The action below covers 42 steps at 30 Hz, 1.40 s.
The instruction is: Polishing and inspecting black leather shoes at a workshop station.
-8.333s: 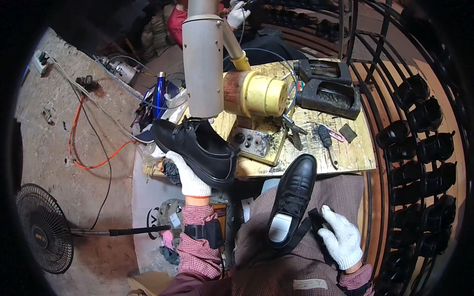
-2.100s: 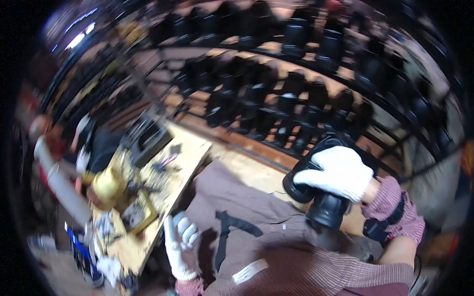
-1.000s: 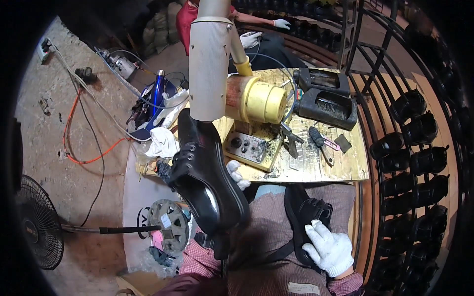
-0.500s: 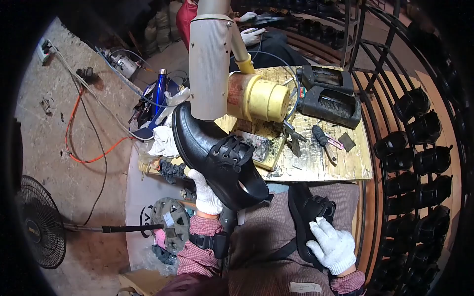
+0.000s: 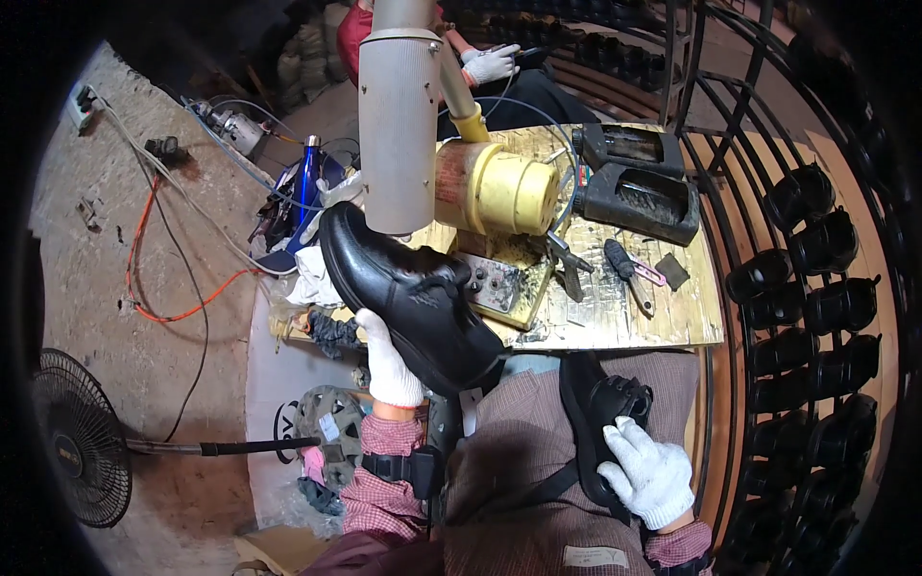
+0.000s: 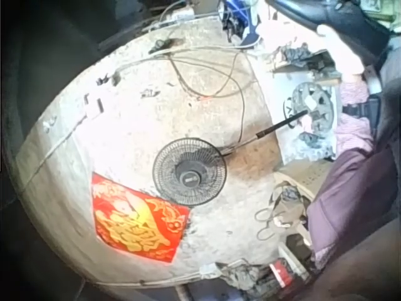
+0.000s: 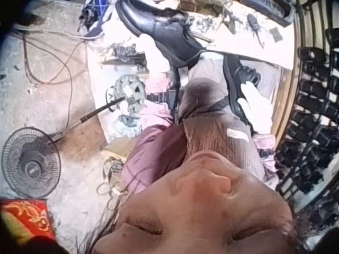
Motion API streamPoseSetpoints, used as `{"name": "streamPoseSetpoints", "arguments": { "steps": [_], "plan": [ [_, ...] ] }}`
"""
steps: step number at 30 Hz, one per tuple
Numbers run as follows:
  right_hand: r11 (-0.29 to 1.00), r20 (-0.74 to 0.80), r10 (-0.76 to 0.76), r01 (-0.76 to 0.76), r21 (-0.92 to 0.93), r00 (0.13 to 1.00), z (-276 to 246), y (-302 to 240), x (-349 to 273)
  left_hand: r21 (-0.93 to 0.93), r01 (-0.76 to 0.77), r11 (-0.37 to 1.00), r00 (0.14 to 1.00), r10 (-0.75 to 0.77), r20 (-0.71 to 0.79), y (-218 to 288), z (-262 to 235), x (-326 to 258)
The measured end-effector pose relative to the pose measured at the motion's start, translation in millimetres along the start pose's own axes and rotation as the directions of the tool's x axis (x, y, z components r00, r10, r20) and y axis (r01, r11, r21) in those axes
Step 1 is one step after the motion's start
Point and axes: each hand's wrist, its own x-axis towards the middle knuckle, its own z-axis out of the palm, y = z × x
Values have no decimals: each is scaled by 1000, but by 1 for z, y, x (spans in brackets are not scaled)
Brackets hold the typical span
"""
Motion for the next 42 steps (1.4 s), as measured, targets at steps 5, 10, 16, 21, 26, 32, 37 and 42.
{"name": "streamPoseSetpoints", "arguments": {
  "steps": [5, 10, 16, 21, 26, 32, 37, 42],
  "plan": [
    [1000, -1, 17, -17, 13, 1000, 2, 2, -2, -156, -63, 986, 998, 59, -27, 15, -1, 4],
    [1000, -51, -6, 6, 14, 999, 4, 3, -2, -241, -93, 966, 971, 142, 194, 0, -17, -4],
    [988, 8, 114, -114, 101, 993, 1, 4, -8, -391, 68, 918, 993, -23, 120, -26, -38, 18],
    [898, 161, 425, -437, 44, 891, -7, 9, -25, 379, -432, 818, 902, 387, 192, -18, -24, 48],
    [871, 283, 403, -460, 174, 870, -10, 18, -28, -240, -199, 950, 934, 258, 246, 0, -27, 80],
    [856, 348, 276, -394, 334, 896, -11, 37, -24, 49, -439, 897, 891, 427, 153, 26, -50, 74],
    [852, 478, 254, -428, 300, 841, -8, 50, -19, 205, 96, 974, 993, -108, 52, -79, -23, -3],
    [648, 352, 372, -512, 565, 859, -28, 26, -19, 229, 590, 774, 740, -632, 231, -149, -8, -73]
  ]
}}
